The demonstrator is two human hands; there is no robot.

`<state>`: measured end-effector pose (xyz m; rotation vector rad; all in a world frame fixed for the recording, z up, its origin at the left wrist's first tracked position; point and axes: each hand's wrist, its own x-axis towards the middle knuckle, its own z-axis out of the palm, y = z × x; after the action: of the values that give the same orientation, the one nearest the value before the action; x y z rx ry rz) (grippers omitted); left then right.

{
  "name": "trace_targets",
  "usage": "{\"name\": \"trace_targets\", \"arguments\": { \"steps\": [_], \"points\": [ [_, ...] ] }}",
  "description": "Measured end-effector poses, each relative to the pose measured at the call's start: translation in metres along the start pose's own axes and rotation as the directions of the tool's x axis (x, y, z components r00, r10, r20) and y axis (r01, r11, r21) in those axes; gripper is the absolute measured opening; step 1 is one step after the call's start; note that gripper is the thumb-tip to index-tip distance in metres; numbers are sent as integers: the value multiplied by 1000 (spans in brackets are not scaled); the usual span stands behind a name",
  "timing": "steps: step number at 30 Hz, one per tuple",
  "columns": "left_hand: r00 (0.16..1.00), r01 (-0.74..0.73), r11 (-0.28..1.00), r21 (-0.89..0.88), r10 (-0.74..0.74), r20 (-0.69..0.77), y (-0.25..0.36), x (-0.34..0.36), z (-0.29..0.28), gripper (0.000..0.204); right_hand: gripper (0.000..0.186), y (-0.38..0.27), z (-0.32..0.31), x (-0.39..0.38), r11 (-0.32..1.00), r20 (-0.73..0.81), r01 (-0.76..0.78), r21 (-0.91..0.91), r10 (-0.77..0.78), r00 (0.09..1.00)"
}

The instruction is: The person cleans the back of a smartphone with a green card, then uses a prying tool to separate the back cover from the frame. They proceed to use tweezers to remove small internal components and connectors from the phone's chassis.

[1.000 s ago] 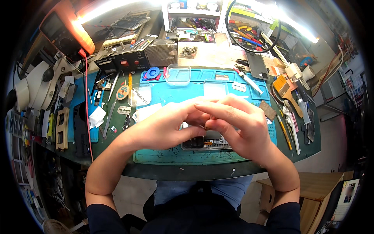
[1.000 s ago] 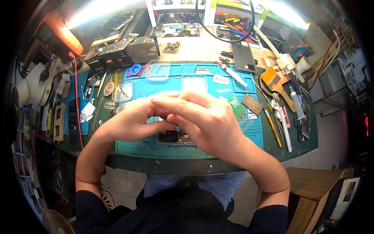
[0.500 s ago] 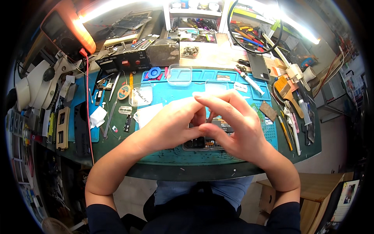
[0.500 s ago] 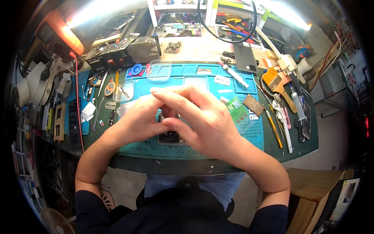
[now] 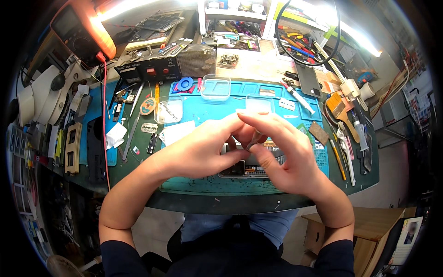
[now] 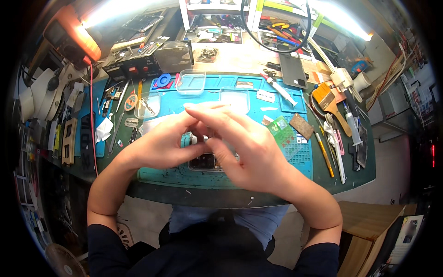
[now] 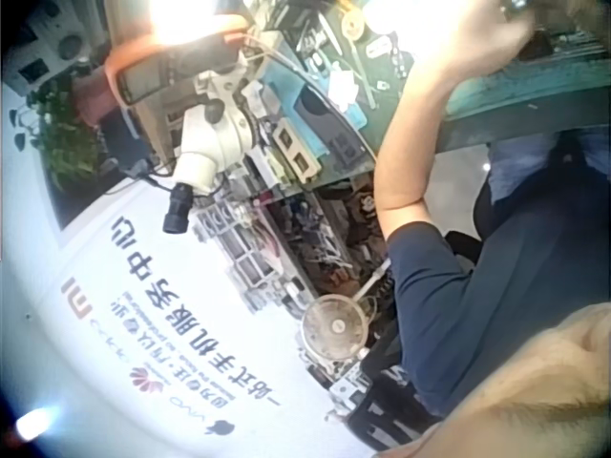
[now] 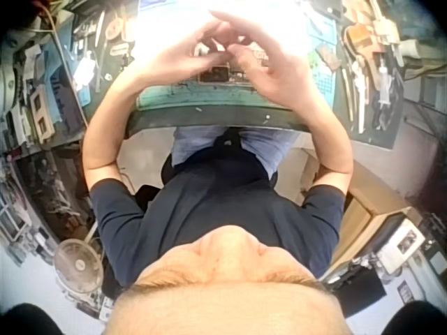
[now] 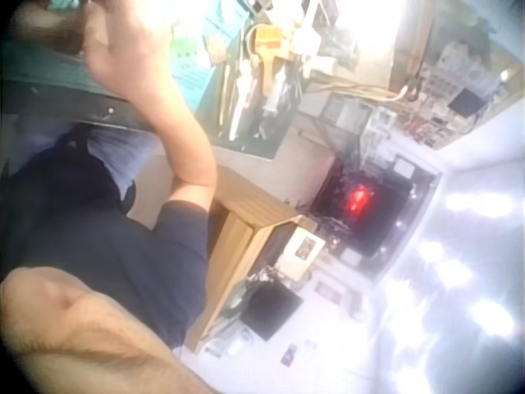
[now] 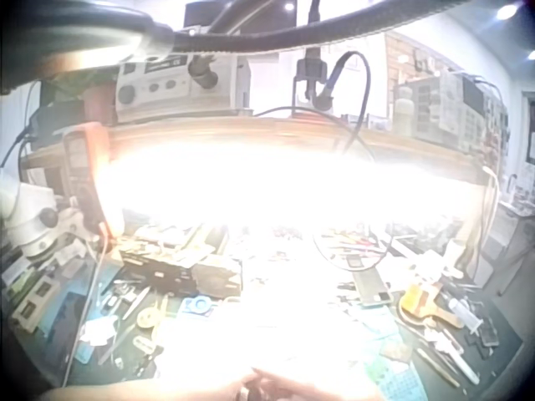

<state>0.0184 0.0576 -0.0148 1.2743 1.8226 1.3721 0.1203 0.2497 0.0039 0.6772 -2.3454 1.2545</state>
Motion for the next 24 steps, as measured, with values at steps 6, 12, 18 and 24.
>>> {"name": "trace_targets", "arguments": {
  "steps": [6,12,18,24],
  "points": [
    [1000,-18,968,251,17,9,4,3,-5,52,60,1,-1,-2,995,15,12,-95,-11,1000],
    [996,-74,972,222,82,-28,-5,2,-11,42,61,-1,-3,-1,999,-54,18,-29,-20,998],
    [999,-49,956,288,44,25,-5,1,-6,24,53,5,-8,-2,998,-135,25,-56,-32,990],
    [949,-153,869,470,263,-176,-23,11,3,11,49,16,-12,-1,999,-394,9,36,6,919]
  ]
}}
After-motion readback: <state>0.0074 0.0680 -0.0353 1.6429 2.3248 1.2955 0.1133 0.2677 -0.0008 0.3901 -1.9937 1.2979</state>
